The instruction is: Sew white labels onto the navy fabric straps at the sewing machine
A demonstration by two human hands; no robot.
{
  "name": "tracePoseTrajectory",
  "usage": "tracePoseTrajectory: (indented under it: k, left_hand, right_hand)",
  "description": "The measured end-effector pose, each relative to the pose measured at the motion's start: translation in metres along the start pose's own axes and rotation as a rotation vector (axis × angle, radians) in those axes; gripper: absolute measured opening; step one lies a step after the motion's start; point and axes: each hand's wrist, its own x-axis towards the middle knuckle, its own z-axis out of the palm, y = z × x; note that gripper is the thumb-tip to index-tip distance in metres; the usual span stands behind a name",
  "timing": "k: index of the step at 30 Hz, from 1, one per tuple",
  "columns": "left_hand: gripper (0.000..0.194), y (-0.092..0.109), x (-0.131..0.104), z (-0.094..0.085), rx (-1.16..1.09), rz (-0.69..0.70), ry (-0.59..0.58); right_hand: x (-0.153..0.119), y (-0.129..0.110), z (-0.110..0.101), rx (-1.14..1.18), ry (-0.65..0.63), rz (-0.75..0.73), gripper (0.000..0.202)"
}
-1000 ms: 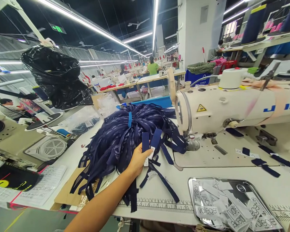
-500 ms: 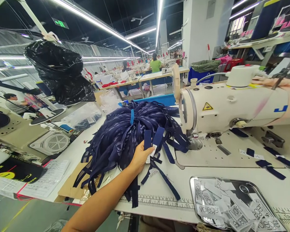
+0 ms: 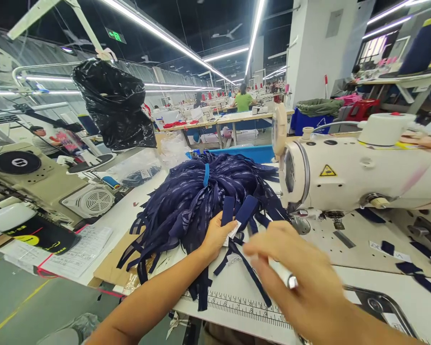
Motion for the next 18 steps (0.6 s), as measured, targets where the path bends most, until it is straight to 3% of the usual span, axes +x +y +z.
tracePoseTrajectory:
  k: [1,5,8,18]
  left_hand:
    - [0.024,0.0,0.0,0.0,-0.007,0.002,-0.003]
    - [0.021,-0.001,0.0,-0.001,-0.028,0.008,0.001]
    - [0.019,0.0,0.0,-0.002,-0.042,-0.005,0.003]
    - [0.02,0.001,0.002,-0.003,-0.053,-0.027,-0.019]
  right_hand:
    - [0.012,0.005,0.01,-0.03,-0.053,0.04,0.012]
    - [0.038,0.05,0.042,-0.021,-0.178,0.441,0.02]
    - [0.044,0.079,0.054,0.071,-0.16,0.603,0.024]
    - [0.057,0.09,0.074,0.159,-0.157,0.583,0.03]
